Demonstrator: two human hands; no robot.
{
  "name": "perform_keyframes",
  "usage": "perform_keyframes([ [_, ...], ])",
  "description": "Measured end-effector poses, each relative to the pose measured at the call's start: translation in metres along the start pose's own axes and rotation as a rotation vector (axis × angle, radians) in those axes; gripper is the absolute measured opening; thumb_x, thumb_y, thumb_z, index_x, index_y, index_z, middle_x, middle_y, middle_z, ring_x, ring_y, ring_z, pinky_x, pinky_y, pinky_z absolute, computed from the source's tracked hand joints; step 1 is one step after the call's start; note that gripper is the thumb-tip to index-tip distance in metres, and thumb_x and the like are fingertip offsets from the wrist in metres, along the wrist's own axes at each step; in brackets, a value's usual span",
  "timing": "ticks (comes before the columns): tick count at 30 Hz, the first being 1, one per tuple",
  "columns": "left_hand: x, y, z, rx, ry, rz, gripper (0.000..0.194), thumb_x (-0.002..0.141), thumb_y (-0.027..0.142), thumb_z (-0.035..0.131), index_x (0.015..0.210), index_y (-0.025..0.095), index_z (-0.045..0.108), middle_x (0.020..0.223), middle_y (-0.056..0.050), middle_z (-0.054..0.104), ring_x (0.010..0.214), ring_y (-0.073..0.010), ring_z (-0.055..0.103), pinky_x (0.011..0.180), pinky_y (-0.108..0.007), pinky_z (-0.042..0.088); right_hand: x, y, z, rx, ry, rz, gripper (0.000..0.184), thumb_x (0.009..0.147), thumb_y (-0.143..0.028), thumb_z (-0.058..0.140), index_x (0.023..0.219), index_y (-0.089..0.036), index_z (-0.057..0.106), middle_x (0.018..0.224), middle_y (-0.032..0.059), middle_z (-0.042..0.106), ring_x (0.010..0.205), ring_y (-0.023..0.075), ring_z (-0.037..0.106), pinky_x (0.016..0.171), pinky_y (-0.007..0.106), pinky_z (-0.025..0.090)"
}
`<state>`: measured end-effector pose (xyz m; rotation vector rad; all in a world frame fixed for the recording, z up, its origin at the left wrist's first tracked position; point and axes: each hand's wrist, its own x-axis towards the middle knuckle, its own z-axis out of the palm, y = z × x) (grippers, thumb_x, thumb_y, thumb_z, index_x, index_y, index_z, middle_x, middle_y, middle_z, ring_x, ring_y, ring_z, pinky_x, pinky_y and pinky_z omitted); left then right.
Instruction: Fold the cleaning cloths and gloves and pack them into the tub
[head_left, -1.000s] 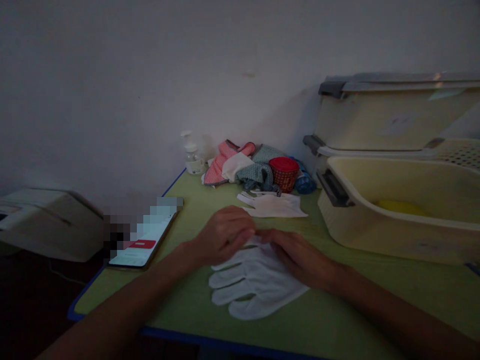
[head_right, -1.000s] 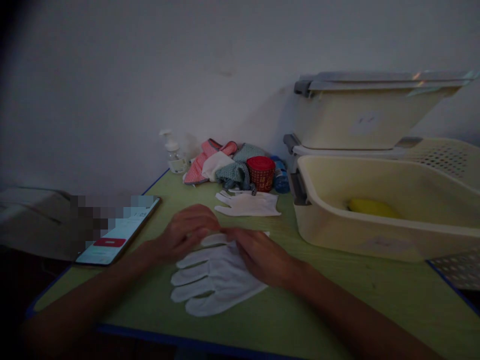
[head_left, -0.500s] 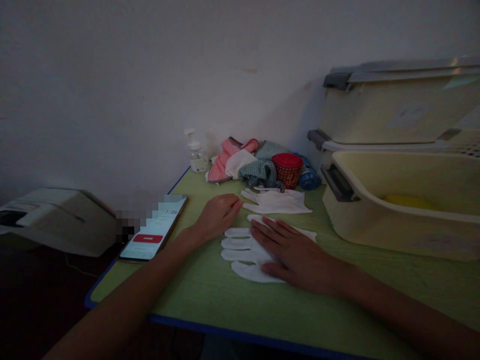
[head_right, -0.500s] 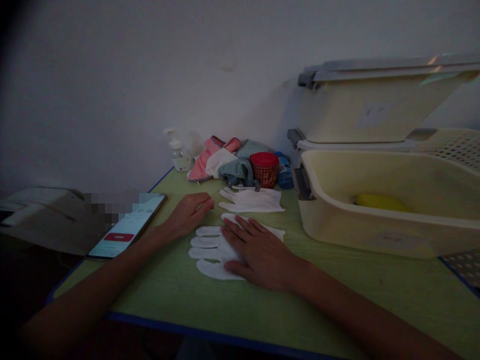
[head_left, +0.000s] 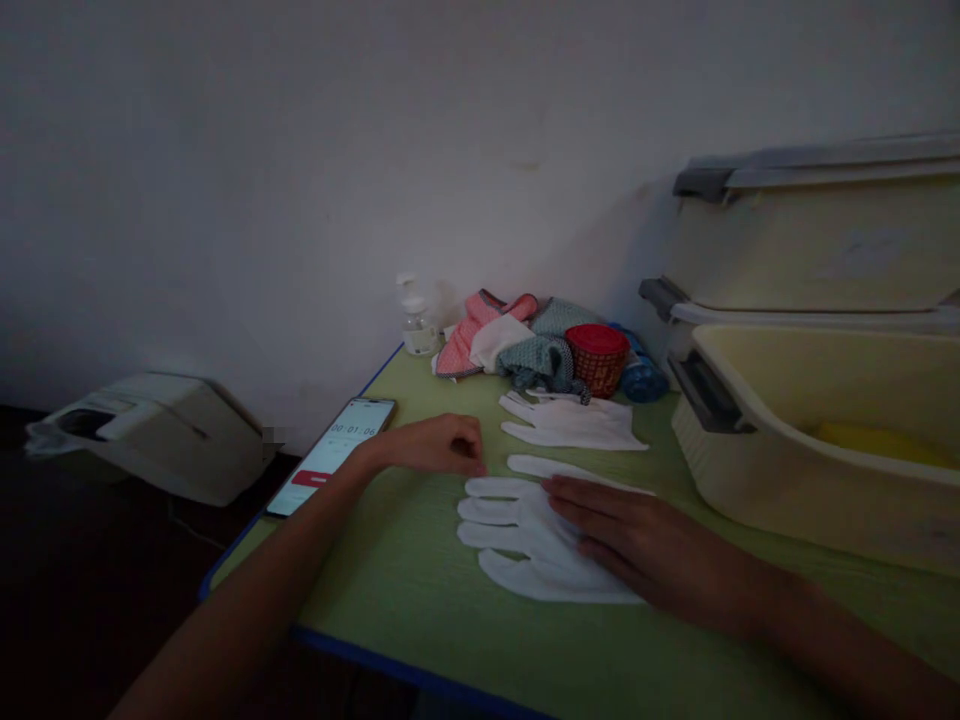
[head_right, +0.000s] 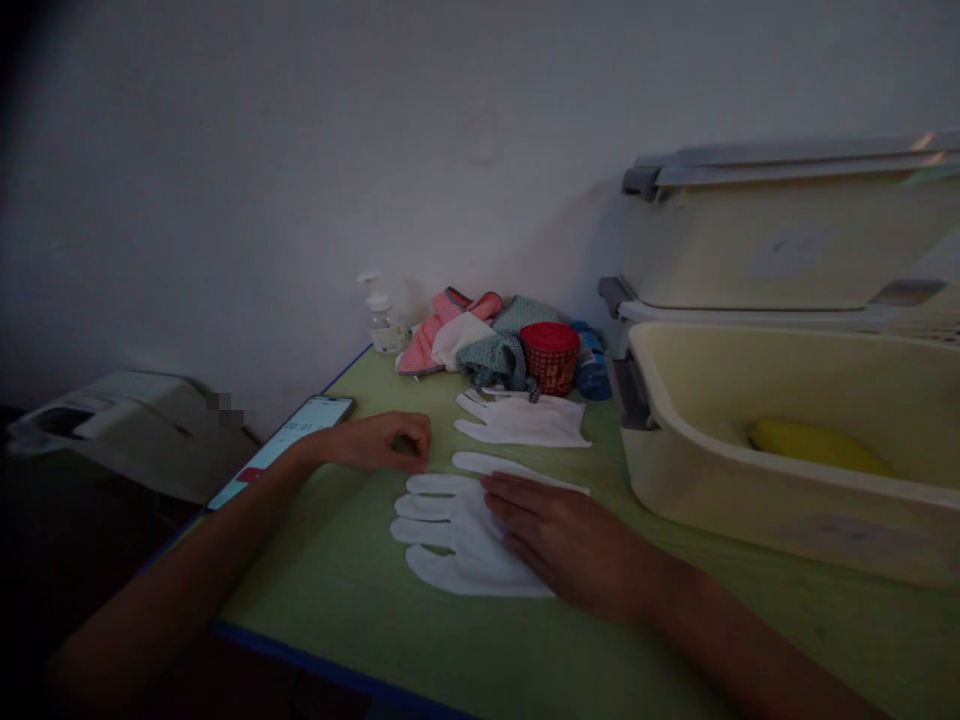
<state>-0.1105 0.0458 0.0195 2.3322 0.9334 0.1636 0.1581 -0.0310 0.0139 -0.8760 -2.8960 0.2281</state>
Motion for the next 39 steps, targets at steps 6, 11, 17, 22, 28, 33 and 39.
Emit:
perform_keyframes([
  [6, -0.008, 0.014, 0.003, 0.008, -0.025, -0.021, 0.016, 0.077, 0.029, 0.062, 0.069, 0.015, 0.058, 0.079, 0.001, 0.048, 0.076, -0.0125, 0.05, 0.072, -0.023, 0.039, -0.007, 0.003, 0.012, 0.021, -0.004, 0.02, 0.054, 0.092, -0.038, 0.037, 0.139, -0.013, 0.031, 0.143, 0.0104, 0.031, 0.131, 0.0249, 0.031, 0.105, 0.044, 0.033],
  [11, -0.006, 0.01, 0.007, -0.038, -0.004, -0.031, 0.02, 0.081, 0.03, 0.054, 0.069, 0.014, 0.054, 0.076, 0.001, 0.047, 0.069, -0.0118, 0.048, 0.065, -0.023, 0.037, -0.011, 0.004, 0.018, 0.033, -0.002, 0.061, 0.055, 0.092, -0.041, 0.036, 0.142, -0.019, 0.025, 0.147, 0.0091, 0.023, 0.133, 0.0266, 0.025, 0.106, 0.048, 0.031],
  [17, -0.008, 0.001, 0.001, 0.105, 0.047, -0.158, 0.019, 0.081, 0.025, 0.051, 0.065, 0.015, 0.05, 0.074, 0.001, 0.047, 0.064, -0.0114, 0.047, 0.06, -0.023, 0.035, -0.012, 0.007, 0.026, -0.016, -0.01, 0.107, 0.056, 0.093, -0.043, 0.033, 0.143, -0.024, 0.019, 0.149, 0.0112, 0.016, 0.133, 0.0304, 0.023, 0.102, 0.053, 0.032],
  [22, -0.012, -0.002, -0.005, 0.234, 0.109, -0.239, 0.014, 0.079, 0.022, 0.051, 0.067, 0.015, 0.051, 0.075, -0.001, 0.049, 0.067, -0.0134, 0.048, 0.062, -0.024, 0.034, -0.012, 0.007, 0.029, -0.011, 0.016, 0.137, 0.057, 0.093, -0.044, 0.034, 0.144, -0.025, 0.018, 0.149, 0.0097, 0.018, 0.134, 0.0287, 0.022, 0.104, 0.052, 0.03],
  [28, -0.007, 0.009, 0.003, 0.139, 0.133, -0.273, 0.023, 0.078, 0.036, 0.056, 0.072, 0.015, 0.049, 0.069, 0.001, 0.049, 0.061, -0.0125, 0.045, 0.055, -0.023, 0.032, -0.011, 0.003, 0.024, 0.0, 0.015, 0.158, 0.056, 0.092, -0.045, 0.034, 0.142, -0.022, 0.025, 0.148, 0.0118, 0.021, 0.134, 0.0295, 0.024, 0.104, 0.052, 0.03],
  [33, -0.011, 0.016, 0.003, 0.03, 0.006, -0.239, 0.028, 0.08, 0.041, 0.051, 0.069, 0.015, 0.053, 0.063, 0.002, 0.051, 0.057, -0.0111, 0.044, 0.051, -0.022, 0.03, -0.01, 0.001, 0.02, 0.006, 0.005, 0.183, 0.056, 0.092, -0.045, 0.034, 0.142, -0.02, 0.027, 0.148, 0.0128, 0.022, 0.133, 0.0299, 0.025, 0.104, 0.052, 0.029],
  [39, -0.011, 0.018, 0.006, 0.007, -0.041, -0.243, 0.02, 0.075, 0.033, 0.058, 0.069, 0.014, 0.058, 0.065, 0.001, 0.055, 0.059, -0.0108, 0.048, 0.053, -0.021, 0.033, -0.007, 0.001, 0.02, 0.007, 0.002, 0.192, 0.056, 0.092, -0.045, 0.035, 0.141, -0.019, 0.029, 0.147, 0.0131, 0.024, 0.133, 0.0301, 0.026, 0.105, 0.052, 0.029],
])
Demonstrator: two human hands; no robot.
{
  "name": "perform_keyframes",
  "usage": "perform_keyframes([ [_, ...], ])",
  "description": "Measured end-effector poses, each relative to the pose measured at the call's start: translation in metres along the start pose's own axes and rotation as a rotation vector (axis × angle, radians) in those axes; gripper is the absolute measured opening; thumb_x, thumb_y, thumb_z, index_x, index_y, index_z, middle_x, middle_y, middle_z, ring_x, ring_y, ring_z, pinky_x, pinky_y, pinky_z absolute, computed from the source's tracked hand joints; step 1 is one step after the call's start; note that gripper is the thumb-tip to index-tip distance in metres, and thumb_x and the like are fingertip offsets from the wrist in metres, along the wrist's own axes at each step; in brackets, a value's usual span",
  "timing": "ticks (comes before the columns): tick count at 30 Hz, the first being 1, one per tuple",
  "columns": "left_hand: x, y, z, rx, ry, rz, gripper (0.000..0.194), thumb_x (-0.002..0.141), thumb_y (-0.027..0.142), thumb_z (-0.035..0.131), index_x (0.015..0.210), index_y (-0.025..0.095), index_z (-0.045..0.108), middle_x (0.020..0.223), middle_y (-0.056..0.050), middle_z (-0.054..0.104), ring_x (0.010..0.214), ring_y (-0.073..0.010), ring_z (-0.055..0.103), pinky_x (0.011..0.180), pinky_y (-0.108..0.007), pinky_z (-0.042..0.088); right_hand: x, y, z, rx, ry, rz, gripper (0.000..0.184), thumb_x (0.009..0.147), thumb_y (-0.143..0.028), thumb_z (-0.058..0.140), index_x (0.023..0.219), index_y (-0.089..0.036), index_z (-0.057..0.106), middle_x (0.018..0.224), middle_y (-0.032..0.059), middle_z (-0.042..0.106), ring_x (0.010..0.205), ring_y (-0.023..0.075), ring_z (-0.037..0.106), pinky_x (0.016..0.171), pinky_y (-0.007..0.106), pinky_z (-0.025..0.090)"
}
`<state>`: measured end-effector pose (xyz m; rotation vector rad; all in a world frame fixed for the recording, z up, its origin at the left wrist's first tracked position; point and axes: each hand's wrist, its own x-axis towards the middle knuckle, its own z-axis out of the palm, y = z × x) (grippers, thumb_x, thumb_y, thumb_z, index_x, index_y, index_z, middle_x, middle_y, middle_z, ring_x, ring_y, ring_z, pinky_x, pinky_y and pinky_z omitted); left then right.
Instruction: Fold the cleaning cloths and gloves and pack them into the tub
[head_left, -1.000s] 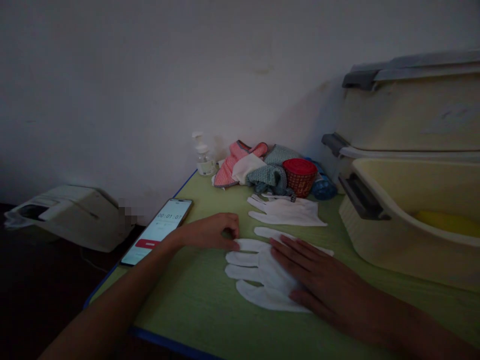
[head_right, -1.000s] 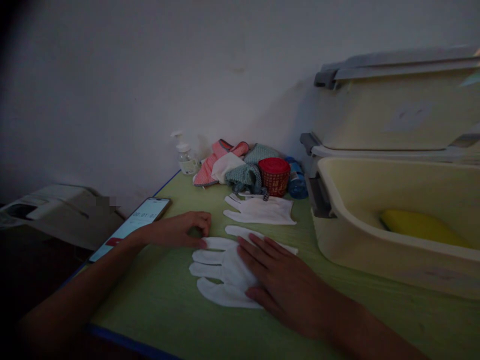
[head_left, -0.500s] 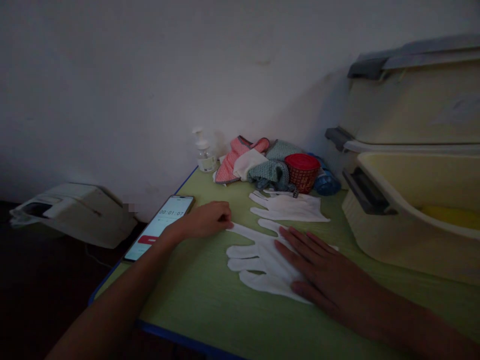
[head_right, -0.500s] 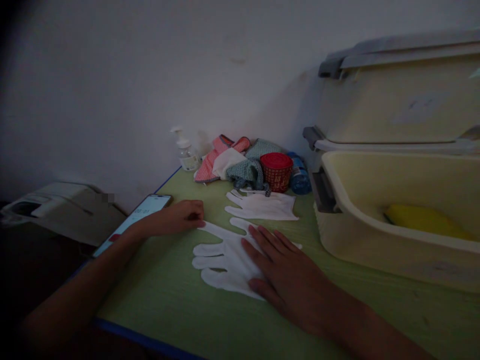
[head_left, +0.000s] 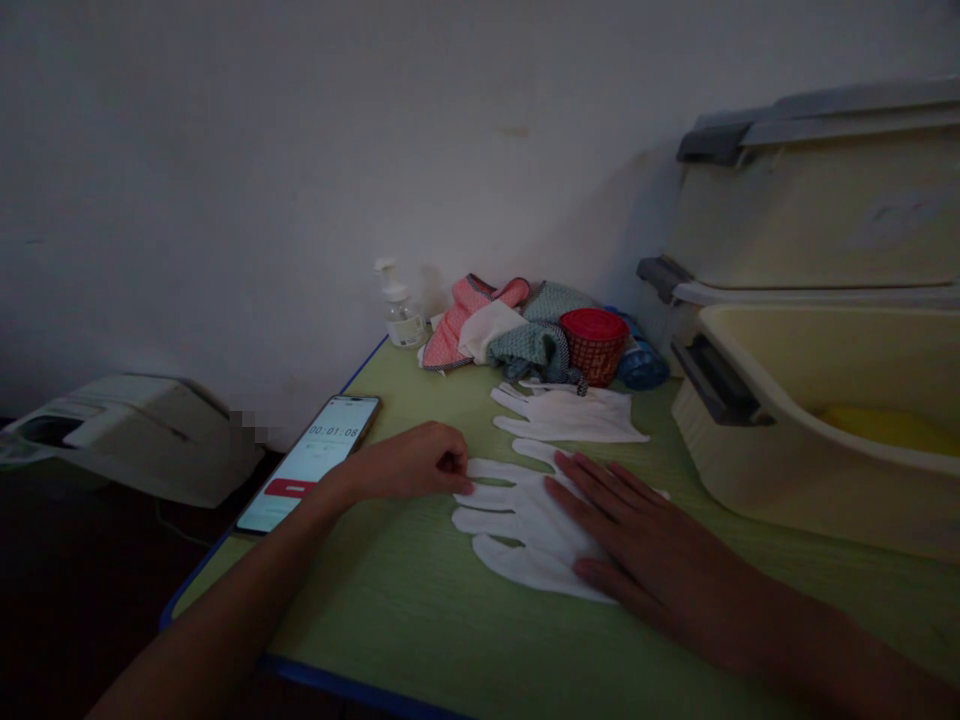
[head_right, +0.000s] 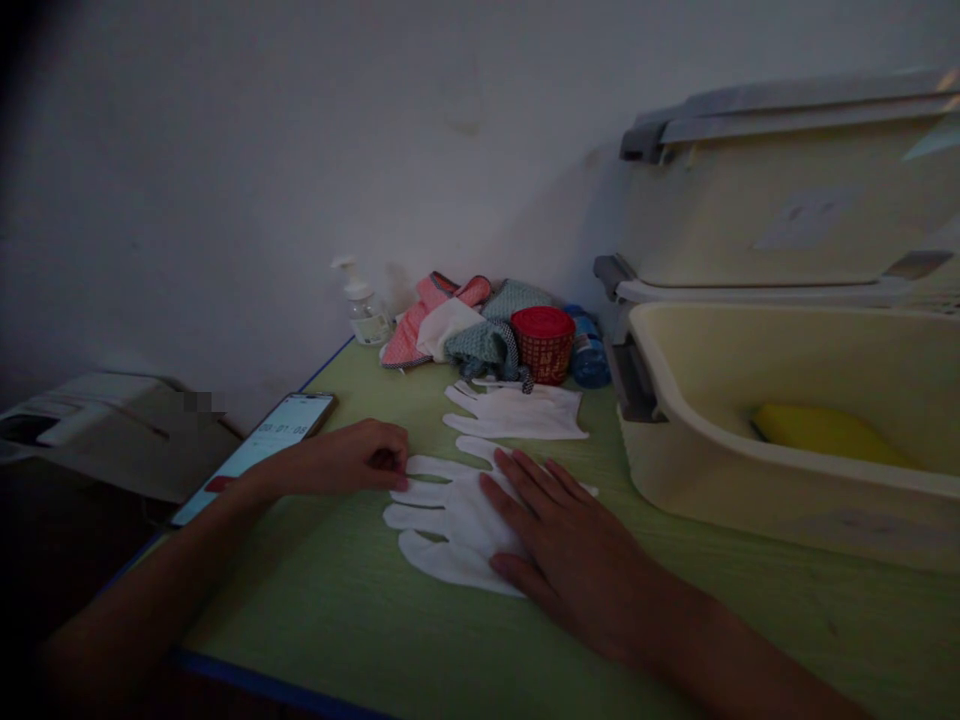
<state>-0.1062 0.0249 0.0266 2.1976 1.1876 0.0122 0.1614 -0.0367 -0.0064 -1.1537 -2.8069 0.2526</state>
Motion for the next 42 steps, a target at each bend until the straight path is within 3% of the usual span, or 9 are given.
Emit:
perform_keyframes([
  [12, -0.006, -0.019, -0.016, 0.09, 0.001, -0.045, 0.016, 0.071, 0.028, 0.059, 0.065, 0.014, 0.057, 0.064, 0.002, 0.053, 0.058, -0.0097, 0.046, 0.053, -0.019, 0.034, -0.002, 0.002, 0.004, -0.003, 0.013, 0.007, 0.055, 0.092, -0.046, 0.034, 0.14, -0.02, 0.031, 0.147, 0.0132, 0.024, 0.132, 0.0296, 0.027, 0.104, 0.053, 0.03],
  [18, -0.005, 0.001, -0.005, 0.075, 0.07, -0.026, 0.021, 0.074, 0.036, 0.061, 0.072, 0.015, 0.057, 0.064, 0.003, 0.053, 0.057, -0.0107, 0.045, 0.051, -0.021, 0.031, -0.001, -0.002, 0.001, -0.005, 0.029, 0.02, 0.055, 0.092, -0.046, 0.033, 0.14, -0.018, 0.032, 0.146, 0.0143, 0.025, 0.132, 0.0305, 0.028, 0.104, 0.053, 0.03],
  [23, -0.012, 0.017, 0.001, 0.072, -0.055, 0.048, 0.017, 0.075, 0.032, 0.062, 0.071, 0.015, 0.061, 0.065, 0.003, 0.054, 0.057, -0.0102, 0.048, 0.053, -0.021, 0.031, 0.0, -0.005, 0.0, -0.022, 0.011, 0.045, 0.056, 0.092, -0.046, 0.032, 0.14, -0.018, 0.032, 0.146, 0.0149, 0.025, 0.132, 0.0318, 0.028, 0.103, 0.055, 0.03],
  [27, -0.013, 0.019, 0.004, 0.135, -0.043, 0.0, 0.011, 0.073, 0.026, 0.064, 0.07, 0.016, 0.061, 0.065, 0.003, 0.053, 0.06, -0.0111, 0.047, 0.055, -0.021, 0.031, 0.0, -0.005, 0.0, -0.043, -0.005, 0.047, 0.056, 0.092, -0.046, 0.03, 0.14, -0.016, 0.032, 0.146, 0.0158, 0.025, 0.132, 0.0323, 0.027, 0.102, 0.055, 0.031],
  [33, -0.01, 0.014, 0.001, 0.171, -0.003, -0.127, 0.018, 0.069, 0.031, 0.067, 0.066, 0.016, 0.057, 0.061, 0.004, 0.051, 0.057, -0.0119, 0.045, 0.053, -0.023, 0.029, 0.0, -0.005, 0.0, -0.044, -0.001, 0.036, 0.056, 0.092, -0.045, 0.031, 0.14, -0.016, 0.031, 0.146, 0.0165, 0.024, 0.132, 0.0328, 0.027, 0.101, 0.056, 0.031],
  [36, -0.01, 0.013, 0.001, 0.151, 0.033, -0.133, 0.017, 0.068, 0.031, 0.067, 0.067, 0.016, 0.059, 0.06, 0.004, 0.05, 0.057, -0.0116, 0.045, 0.053, -0.023, 0.029, 0.0, -0.006, -0.001, -0.048, -0.011, 0.042, 0.056, 0.092, -0.045, 0.031, 0.139, -0.015, 0.032, 0.145, 0.017, 0.025, 0.131, 0.033, 0.027, 0.1, 0.057, 0.032],
  [42, -0.009, 0.017, 0.003, 0.07, -0.009, -0.13, 0.018, 0.071, 0.031, 0.063, 0.065, 0.014, 0.06, 0.058, 0.004, 0.049, 0.055, -0.0102, 0.045, 0.052, -0.022, 0.029, 0.0, -0.005, 0.001, -0.092, 0.009, 0.028, 0.055, 0.093, -0.045, 0.03, 0.14, -0.016, 0.031, 0.145, 0.0173, 0.025, 0.131, 0.0324, 0.028, 0.099, 0.056, 0.034],
])
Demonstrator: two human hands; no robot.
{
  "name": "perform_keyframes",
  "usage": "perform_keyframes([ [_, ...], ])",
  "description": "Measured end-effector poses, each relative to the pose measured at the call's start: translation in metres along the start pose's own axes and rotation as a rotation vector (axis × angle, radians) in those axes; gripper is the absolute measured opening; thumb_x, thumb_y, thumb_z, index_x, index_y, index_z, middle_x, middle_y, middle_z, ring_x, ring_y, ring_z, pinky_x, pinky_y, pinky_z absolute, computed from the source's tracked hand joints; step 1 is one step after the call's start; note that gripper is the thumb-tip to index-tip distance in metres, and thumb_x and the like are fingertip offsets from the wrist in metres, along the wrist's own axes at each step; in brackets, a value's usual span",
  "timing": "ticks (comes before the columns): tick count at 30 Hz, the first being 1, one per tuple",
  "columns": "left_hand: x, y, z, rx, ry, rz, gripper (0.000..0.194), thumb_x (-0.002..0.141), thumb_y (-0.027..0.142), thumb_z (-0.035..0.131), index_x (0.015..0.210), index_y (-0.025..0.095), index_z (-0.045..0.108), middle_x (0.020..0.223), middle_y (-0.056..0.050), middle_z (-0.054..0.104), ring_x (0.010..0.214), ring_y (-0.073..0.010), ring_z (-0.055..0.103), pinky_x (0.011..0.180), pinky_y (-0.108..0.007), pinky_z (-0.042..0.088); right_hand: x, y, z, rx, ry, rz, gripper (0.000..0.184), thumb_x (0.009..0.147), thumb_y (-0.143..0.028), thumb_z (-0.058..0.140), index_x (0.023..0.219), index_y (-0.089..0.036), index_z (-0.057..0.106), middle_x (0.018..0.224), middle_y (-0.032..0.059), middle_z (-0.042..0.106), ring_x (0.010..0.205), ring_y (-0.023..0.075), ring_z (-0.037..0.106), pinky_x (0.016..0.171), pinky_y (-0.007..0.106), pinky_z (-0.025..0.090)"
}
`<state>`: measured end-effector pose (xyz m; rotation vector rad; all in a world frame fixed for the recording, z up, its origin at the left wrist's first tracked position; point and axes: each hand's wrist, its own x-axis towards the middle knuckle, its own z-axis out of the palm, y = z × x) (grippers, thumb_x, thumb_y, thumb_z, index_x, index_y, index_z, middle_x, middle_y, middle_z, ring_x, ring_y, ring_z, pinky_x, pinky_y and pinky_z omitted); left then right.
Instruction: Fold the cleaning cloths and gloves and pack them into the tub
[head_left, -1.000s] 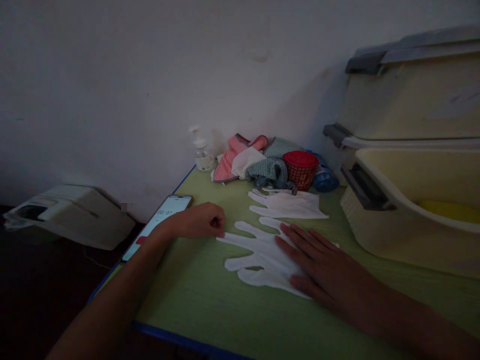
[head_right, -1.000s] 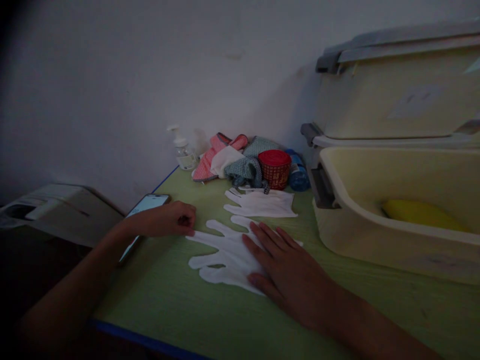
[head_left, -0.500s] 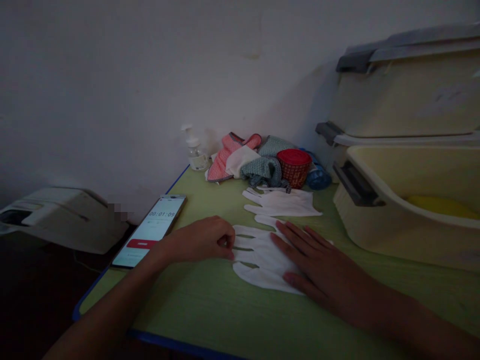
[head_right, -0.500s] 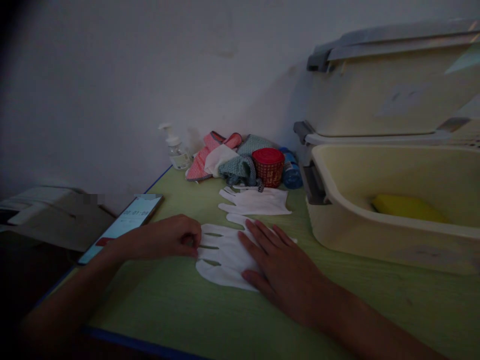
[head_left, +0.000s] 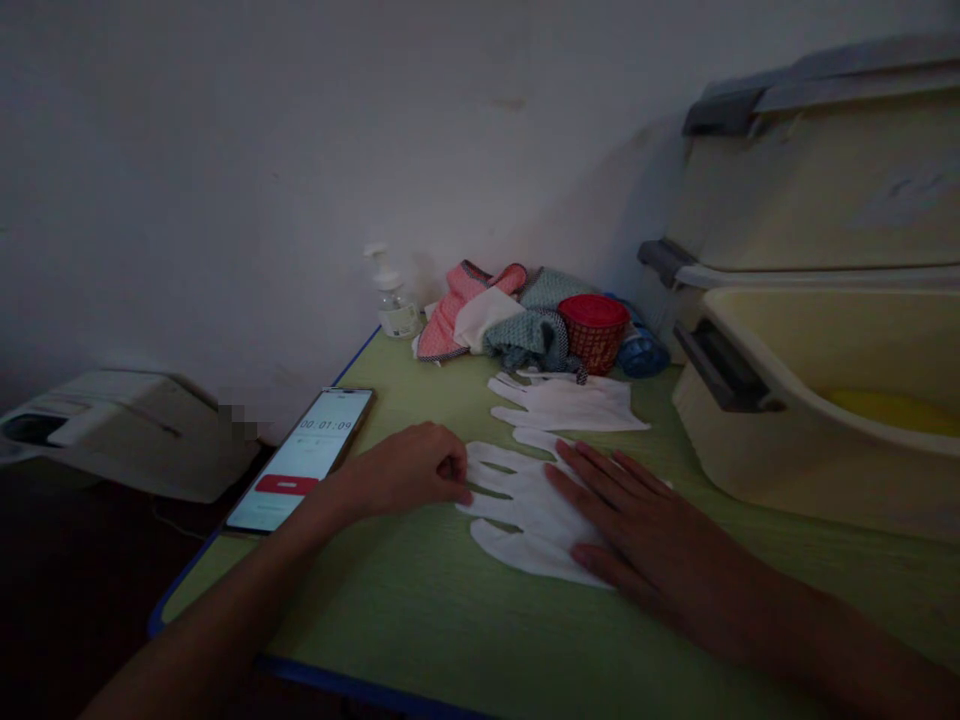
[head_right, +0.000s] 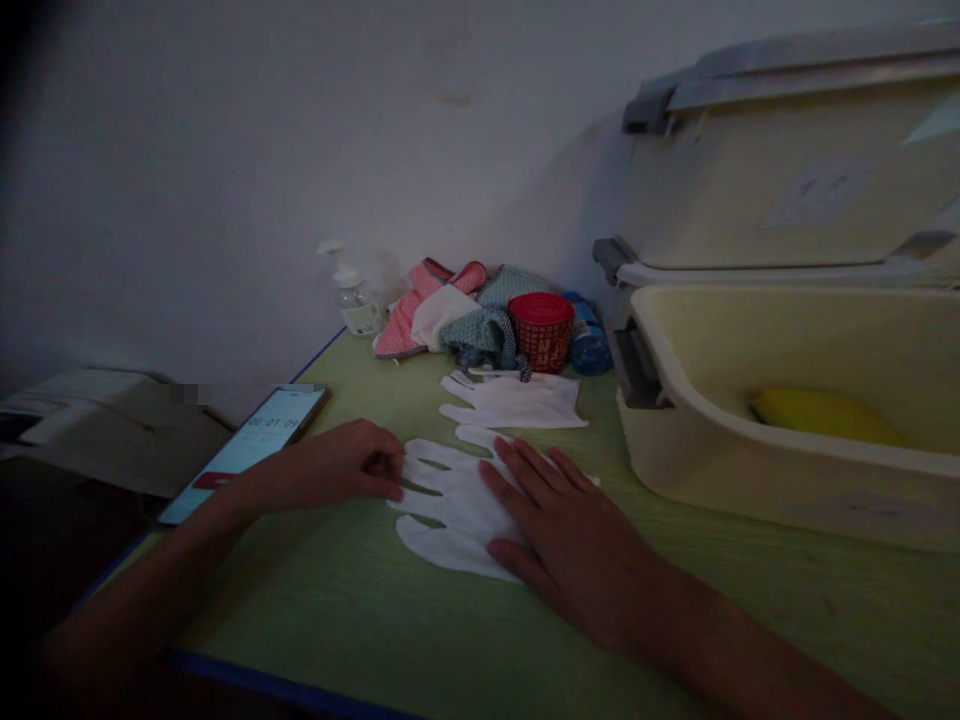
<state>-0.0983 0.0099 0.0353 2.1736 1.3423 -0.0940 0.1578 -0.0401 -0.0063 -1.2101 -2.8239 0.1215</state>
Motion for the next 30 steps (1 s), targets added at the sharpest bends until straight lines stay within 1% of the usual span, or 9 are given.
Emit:
perform_keyframes([
  [4, -0.001, -0.001, -0.002, 0.019, -0.045, 0.022, 0.016, 0.071, 0.027, 0.06, 0.061, 0.015, 0.057, 0.055, 0.005, 0.046, 0.052, -0.0092, 0.042, 0.051, -0.021, 0.028, 0.0, 0.001, 0.002, -0.002, 0.02, -0.002, 0.054, 0.093, -0.044, 0.03, 0.14, -0.016, 0.032, 0.145, 0.0167, 0.026, 0.131, 0.0319, 0.029, 0.1, 0.055, 0.034],
  [8, -0.006, -0.009, -0.009, 0.078, -0.062, 0.012, 0.013, 0.069, 0.023, 0.059, 0.059, 0.015, 0.056, 0.055, 0.005, 0.045, 0.052, -0.0092, 0.041, 0.049, -0.021, 0.027, 0.0, 0.0, 0.0, 0.012, 0.01, 0.006, 0.055, 0.093, -0.044, 0.03, 0.14, -0.016, 0.032, 0.145, 0.0165, 0.026, 0.131, 0.0321, 0.028, 0.1, 0.055, 0.033],
  [13, -0.01, -0.022, -0.019, 0.132, -0.077, -0.048, 0.011, 0.068, 0.025, 0.059, 0.062, 0.015, 0.058, 0.06, 0.004, 0.048, 0.055, -0.0105, 0.043, 0.05, -0.021, 0.03, 0.0, 0.0, 0.0, 0.023, 0.005, 0.017, 0.056, 0.092, -0.046, 0.029, 0.139, -0.016, 0.033, 0.145, 0.0162, 0.027, 0.131, 0.0322, 0.029, 0.1, 0.055, 0.033],
  [17, -0.008, -0.023, -0.018, 0.117, -0.099, -0.04, 0.013, 0.068, 0.025, 0.058, 0.06, 0.015, 0.057, 0.057, 0.004, 0.045, 0.053, -0.01, 0.042, 0.05, -0.021, 0.029, 0.0, 0.001, 0.002, 0.016, 0.017, 0.015, 0.055, 0.092, -0.046, 0.03, 0.14, -0.018, 0.032, 0.145, 0.0151, 0.027, 0.131, 0.031, 0.029, 0.101, 0.054, 0.033],
  [20, -0.005, -0.02, -0.014, 0.075, -0.1, -0.006, 0.016, 0.069, 0.027, 0.06, 0.06, 0.015, 0.055, 0.056, 0.005, 0.045, 0.053, -0.0094, 0.042, 0.049, -0.02, 0.029, 0.0, 0.0, 0.001, 0.002, 0.014, 0.012, 0.055, 0.093, -0.045, 0.03, 0.14, -0.016, 0.032, 0.145, 0.0159, 0.027, 0.131, 0.031, 0.029, 0.101, 0.054, 0.033],
  [24, -0.001, -0.014, -0.01, 0.007, -0.043, 0.053, 0.018, 0.07, 0.03, 0.063, 0.063, 0.015, 0.055, 0.056, 0.006, 0.044, 0.052, -0.0084, 0.04, 0.048, -0.019, 0.028, 0.0, -0.001, -0.001, 0.008, 0.018, 0.008, 0.054, 0.093, -0.043, 0.032, 0.139, -0.015, 0.033, 0.145, 0.0162, 0.028, 0.131, 0.0309, 0.03, 0.101, 0.053, 0.034],
  [26, -0.002, -0.01, -0.009, -0.037, -0.034, 0.137, 0.015, 0.07, 0.027, 0.064, 0.067, 0.014, 0.059, 0.057, 0.006, 0.045, 0.053, -0.0077, 0.04, 0.048, -0.018, 0.028, 0.0, -0.001, -0.001, 0.015, 0.033, 0.003, 0.054, 0.092, -0.044, 0.033, 0.139, -0.016, 0.033, 0.145, 0.0161, 0.028, 0.13, 0.0309, 0.031, 0.101, 0.052, 0.034],
  [28, -0.003, -0.003, -0.008, -0.078, -0.058, 0.237, 0.01, 0.071, 0.023, 0.065, 0.071, 0.013, 0.064, 0.059, 0.005, 0.046, 0.054, -0.0072, 0.041, 0.049, -0.018, 0.029, 0.0, -0.001, -0.001, 0.022, 0.04, 0.001, 0.055, 0.092, -0.044, 0.033, 0.139, -0.016, 0.034, 0.145, 0.0162, 0.028, 0.13, 0.031, 0.031, 0.101, 0.052, 0.034],
  [30, -0.004, 0.004, -0.005, -0.094, -0.082, 0.308, 0.007, 0.072, 0.019, 0.065, 0.075, 0.013, 0.068, 0.061, 0.005, 0.047, 0.055, -0.007, 0.042, 0.051, -0.018, 0.031, 0.0, 0.0, 0.0, 0.026, 0.042, 0.003, 0.055, 0.092, -0.044, 0.033, 0.139, -0.016, 0.034, 0.145, 0.0162, 0.028, 0.13, 0.0312, 0.031, 0.101, 0.052, 0.033],
])
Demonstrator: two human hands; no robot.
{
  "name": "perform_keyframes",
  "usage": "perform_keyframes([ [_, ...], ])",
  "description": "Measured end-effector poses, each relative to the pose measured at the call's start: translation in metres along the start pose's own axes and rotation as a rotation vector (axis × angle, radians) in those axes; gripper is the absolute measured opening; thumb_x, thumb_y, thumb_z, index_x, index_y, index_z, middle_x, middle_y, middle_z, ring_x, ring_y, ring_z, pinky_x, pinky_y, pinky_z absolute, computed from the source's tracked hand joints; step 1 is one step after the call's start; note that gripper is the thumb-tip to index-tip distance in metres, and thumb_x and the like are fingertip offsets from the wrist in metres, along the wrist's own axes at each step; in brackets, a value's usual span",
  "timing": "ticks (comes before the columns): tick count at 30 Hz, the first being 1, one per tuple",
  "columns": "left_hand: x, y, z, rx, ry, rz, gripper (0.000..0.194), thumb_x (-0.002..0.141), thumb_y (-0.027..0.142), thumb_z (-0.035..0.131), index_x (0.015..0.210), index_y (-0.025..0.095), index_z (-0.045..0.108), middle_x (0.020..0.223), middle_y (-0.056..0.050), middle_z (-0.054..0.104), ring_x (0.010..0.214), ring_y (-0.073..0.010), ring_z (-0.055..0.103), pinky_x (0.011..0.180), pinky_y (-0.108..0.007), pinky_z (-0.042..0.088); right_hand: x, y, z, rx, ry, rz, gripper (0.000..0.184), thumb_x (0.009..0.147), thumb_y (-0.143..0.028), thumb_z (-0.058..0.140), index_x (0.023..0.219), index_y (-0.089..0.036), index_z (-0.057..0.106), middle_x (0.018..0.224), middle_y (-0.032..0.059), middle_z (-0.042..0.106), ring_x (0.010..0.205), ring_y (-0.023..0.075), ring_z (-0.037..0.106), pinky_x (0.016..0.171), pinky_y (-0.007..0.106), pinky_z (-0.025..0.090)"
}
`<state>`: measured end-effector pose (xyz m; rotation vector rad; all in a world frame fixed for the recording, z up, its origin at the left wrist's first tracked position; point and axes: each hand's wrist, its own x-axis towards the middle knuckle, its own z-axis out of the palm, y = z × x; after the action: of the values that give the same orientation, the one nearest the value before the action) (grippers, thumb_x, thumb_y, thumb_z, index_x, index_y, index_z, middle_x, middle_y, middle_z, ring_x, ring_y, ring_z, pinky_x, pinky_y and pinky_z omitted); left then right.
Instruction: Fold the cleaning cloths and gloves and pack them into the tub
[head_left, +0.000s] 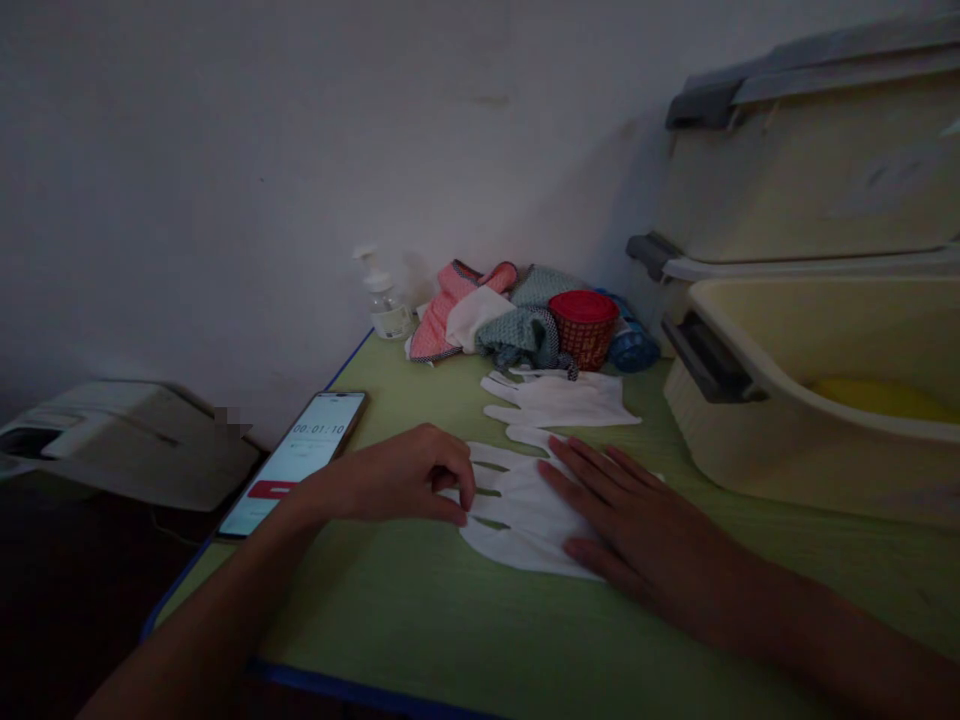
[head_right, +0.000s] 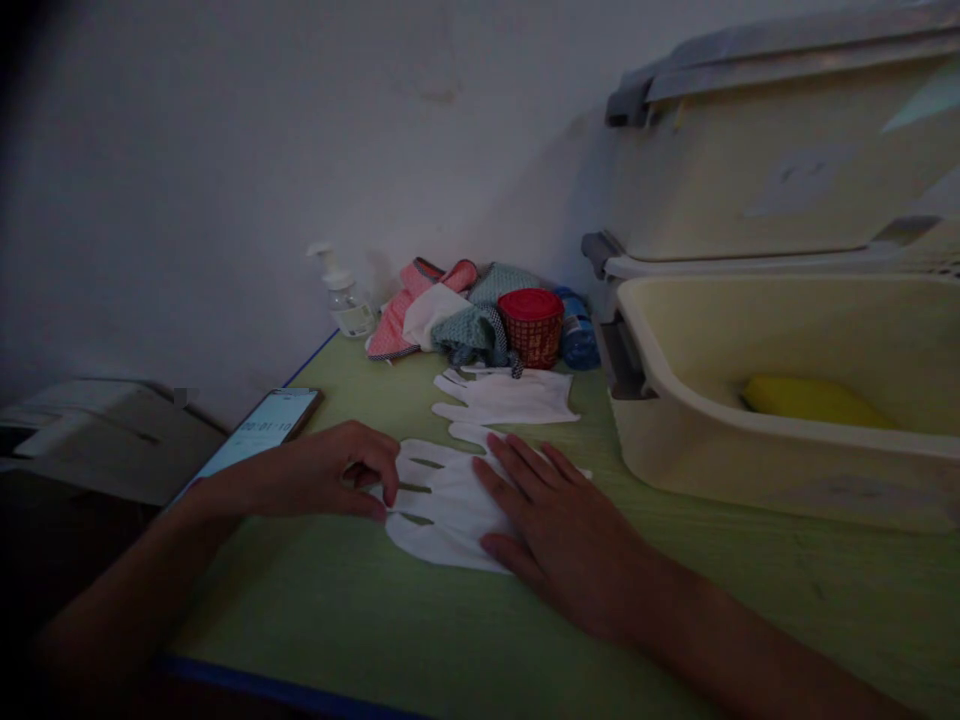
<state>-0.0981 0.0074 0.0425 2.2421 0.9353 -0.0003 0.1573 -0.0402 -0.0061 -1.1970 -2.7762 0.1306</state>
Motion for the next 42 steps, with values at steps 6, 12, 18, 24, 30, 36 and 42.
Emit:
perform_keyframes([
  [6, 0.007, 0.003, 0.014, 0.02, -0.054, -0.008, 0.007, 0.071, 0.016, 0.066, 0.077, 0.015, 0.069, 0.06, 0.005, 0.05, 0.056, -0.0068, 0.043, 0.055, -0.017, 0.032, -0.001, 0.0, 0.0, -0.011, -0.001, -0.004, 0.054, 0.092, -0.042, 0.034, 0.139, -0.014, 0.034, 0.145, 0.0173, 0.028, 0.13, 0.0316, 0.031, 0.1, 0.053, 0.035],
  [12, 0.004, 0.003, 0.015, 0.095, -0.05, -0.092, 0.004, 0.071, 0.02, 0.067, 0.072, 0.016, 0.066, 0.063, 0.005, 0.052, 0.06, -0.0084, 0.047, 0.059, -0.018, 0.033, -0.002, 0.0, -0.001, 0.006, 0.016, -0.006, 0.054, 0.091, -0.041, 0.037, 0.138, -0.015, 0.034, 0.145, 0.0159, 0.029, 0.131, 0.0293, 0.03, 0.102, 0.051, 0.033],
  [18, -0.009, 0.007, 0.006, 0.198, -0.086, -0.191, 0.005, 0.071, 0.02, 0.067, 0.069, 0.017, 0.063, 0.067, 0.004, 0.054, 0.067, -0.0119, 0.048, 0.062, -0.021, 0.031, 0.0, 0.0, 0.0, -0.016, 0.004, -0.009, 0.055, 0.092, -0.043, 0.035, 0.139, -0.015, 0.033, 0.144, 0.0168, 0.027, 0.13, 0.0314, 0.03, 0.1, 0.054, 0.034],
  [24, -0.011, 0.006, 0.002, 0.208, -0.075, -0.211, 0.006, 0.071, 0.018, 0.066, 0.067, 0.017, 0.062, 0.066, 0.004, 0.052, 0.066, -0.0117, 0.048, 0.061, -0.021, 0.031, 0.0, 0.0, 0.0, -0.033, -0.016, -0.014, 0.055, 0.093, -0.044, 0.031, 0.138, -0.013, 0.034, 0.144, 0.018, 0.028, 0.13, 0.0322, 0.03, 0.099, 0.055, 0.035],
  [30, -0.001, 0.006, 0.005, 0.038, -0.071, -0.104, 0.011, 0.069, 0.024, 0.069, 0.073, 0.016, 0.063, 0.058, 0.006, 0.048, 0.057, -0.0089, 0.045, 0.053, -0.019, 0.031, -0.002, 0.0, 0.001, -0.057, 0.012, -0.035, 0.054, 0.093, -0.043, 0.031, 0.139, -0.014, 0.033, 0.144, 0.0177, 0.028, 0.13, 0.0318, 0.03, 0.099, 0.054, 0.036],
  [36, 0.018, 0.0, 0.016, -0.011, 0.466, -0.14, 0.014, 0.079, 0.024, 0.052, 0.072, 0.014, 0.059, 0.066, 0.002, 0.053, 0.058, -0.0105, 0.045, 0.054, -0.022, 0.034, -0.006, 0.0, 0.0, -0.023, 0.016, -0.078, 0.054, 0.092, -0.04, 0.038, 0.139, -0.016, 0.032, 0.145, 0.0154, 0.028, 0.131, 0.0298, 0.029, 0.102, 0.051, 0.034],
  [42, 0.043, -0.011, 0.032, 0.007, 0.554, -0.162, 0.012, 0.08, 0.022, 0.053, 0.075, 0.013, 0.059, 0.074, -0.001, 0.054, 0.063, -0.0118, 0.047, 0.058, -0.023, 0.037, -0.009, 0.003, 0.005, -0.007, 0.04, -0.105, 0.056, 0.092, -0.043, 0.037, 0.141, -0.019, 0.027, 0.146, 0.0135, 0.027, 0.131, 0.0288, 0.03, 0.103, 0.049, 0.033],
])
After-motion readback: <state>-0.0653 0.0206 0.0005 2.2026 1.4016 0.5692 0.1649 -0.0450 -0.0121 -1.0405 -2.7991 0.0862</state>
